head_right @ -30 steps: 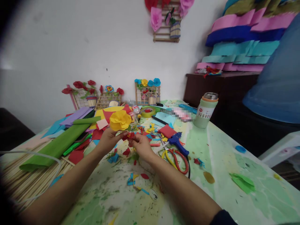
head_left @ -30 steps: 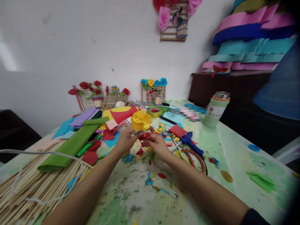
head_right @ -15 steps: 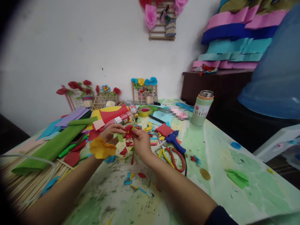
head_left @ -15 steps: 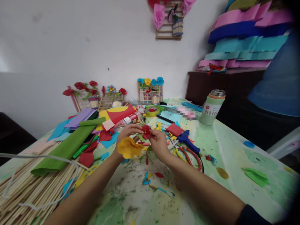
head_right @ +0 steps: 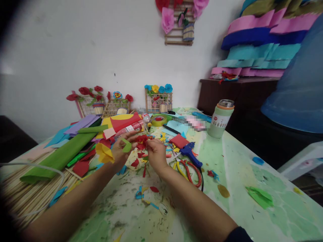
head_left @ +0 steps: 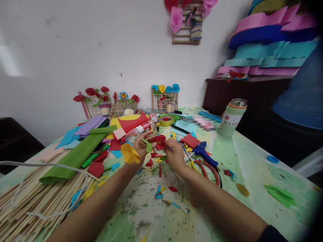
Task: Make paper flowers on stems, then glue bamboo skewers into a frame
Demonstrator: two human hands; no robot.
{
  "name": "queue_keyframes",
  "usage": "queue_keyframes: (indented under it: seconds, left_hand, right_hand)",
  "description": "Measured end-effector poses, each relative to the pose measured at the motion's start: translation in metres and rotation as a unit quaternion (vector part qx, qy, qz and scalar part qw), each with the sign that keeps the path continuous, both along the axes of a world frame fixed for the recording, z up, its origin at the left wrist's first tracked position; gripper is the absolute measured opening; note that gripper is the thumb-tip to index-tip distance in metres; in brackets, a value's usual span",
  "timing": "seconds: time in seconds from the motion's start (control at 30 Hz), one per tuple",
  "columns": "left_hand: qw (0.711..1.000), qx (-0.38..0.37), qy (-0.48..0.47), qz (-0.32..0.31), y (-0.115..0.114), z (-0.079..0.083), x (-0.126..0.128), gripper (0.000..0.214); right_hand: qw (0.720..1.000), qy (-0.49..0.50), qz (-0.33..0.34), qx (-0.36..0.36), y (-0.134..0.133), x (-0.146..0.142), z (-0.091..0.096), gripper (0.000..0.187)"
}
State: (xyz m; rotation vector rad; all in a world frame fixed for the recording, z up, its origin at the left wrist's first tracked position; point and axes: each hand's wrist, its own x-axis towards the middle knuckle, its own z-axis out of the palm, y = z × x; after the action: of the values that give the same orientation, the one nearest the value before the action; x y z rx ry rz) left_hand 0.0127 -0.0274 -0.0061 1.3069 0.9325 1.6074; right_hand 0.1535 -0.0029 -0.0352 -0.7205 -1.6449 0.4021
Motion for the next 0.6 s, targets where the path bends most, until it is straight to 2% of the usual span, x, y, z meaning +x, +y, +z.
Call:
queue_keyframes:
  seconds: [0.17,0.27,0.47,0.6]
  left_hand:
    - [0.998,0.031,0.048,0.006,0.005,-0.011,-0.007,0.038]
    - [0.995,0.054,0.08,0.015,0.006,-0.012,-0.011,0.027]
    - [0.985,0.058,0.133,-0.092,0.002,0.002,-0.016,0.026]
    - [0.972,0.099,0.19,-0.096,0.005,0.004,-0.02,0.02]
  right_hand:
    - [0.999,-0.001,0.032,-0.013,0.001,-0.003,-0.002,0.025]
    - [0.999,0.007,0.046,-0.026,0.001,-0.004,-0.002,0.021]
    - [0.998,-0.012,0.043,-0.037,0.0,-0.004,-0.002,0.023]
    - [0.997,-0.005,0.048,-0.061,-0.001,-0.004,-0.002,0.023]
